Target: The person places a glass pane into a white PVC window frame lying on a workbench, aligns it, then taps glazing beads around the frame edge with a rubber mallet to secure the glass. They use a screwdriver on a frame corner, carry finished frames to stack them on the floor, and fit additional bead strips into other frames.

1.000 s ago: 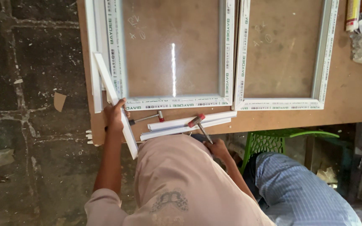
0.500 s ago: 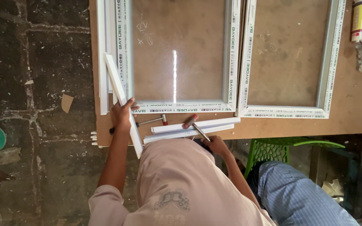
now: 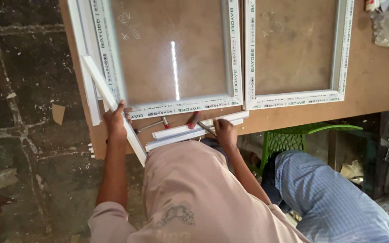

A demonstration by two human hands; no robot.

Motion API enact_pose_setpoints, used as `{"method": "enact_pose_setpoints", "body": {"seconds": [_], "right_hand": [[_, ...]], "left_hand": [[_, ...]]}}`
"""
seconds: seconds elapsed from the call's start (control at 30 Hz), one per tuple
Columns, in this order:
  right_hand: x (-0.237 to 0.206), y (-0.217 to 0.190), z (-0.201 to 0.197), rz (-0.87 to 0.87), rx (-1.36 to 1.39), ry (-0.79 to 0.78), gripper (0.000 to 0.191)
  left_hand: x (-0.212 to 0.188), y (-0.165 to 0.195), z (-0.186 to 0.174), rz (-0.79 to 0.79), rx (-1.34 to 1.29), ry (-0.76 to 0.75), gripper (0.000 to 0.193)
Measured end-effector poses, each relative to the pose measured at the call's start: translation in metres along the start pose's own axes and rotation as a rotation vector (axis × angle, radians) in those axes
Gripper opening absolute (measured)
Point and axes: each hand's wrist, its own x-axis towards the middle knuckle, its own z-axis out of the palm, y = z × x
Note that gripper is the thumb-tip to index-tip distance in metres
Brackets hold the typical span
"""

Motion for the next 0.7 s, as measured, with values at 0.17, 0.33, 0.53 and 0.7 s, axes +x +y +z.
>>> {"method": "enact_pose_setpoints", "body": {"seconds": [0.17,0.33,0.53,0.7], "right_hand": [[0.053,-0.014,0.004,0.625,1.128,-0.047,0.052],[0.079,-0.023,-0.002,0.853,1.656,-0.122,0.076],[0.081,-0.027,0.001,0.979,1.754,-0.073,0.069],[0.093,-0.031,0.017,1.018,1.638,-0.117,0.046]], "left_hand": [[-0.004,0.003,0.008,-0.048,-0.035,0.040,0.027],[-0.004,0.005,0.008,-0.038,-0.052,0.054,0.027],[-0.009,0.012,0.011,-0.038,-0.039,0.079,0.032],[-0.007,0.014,0.008,0.033,-0.059,0.105,0.047]]}}
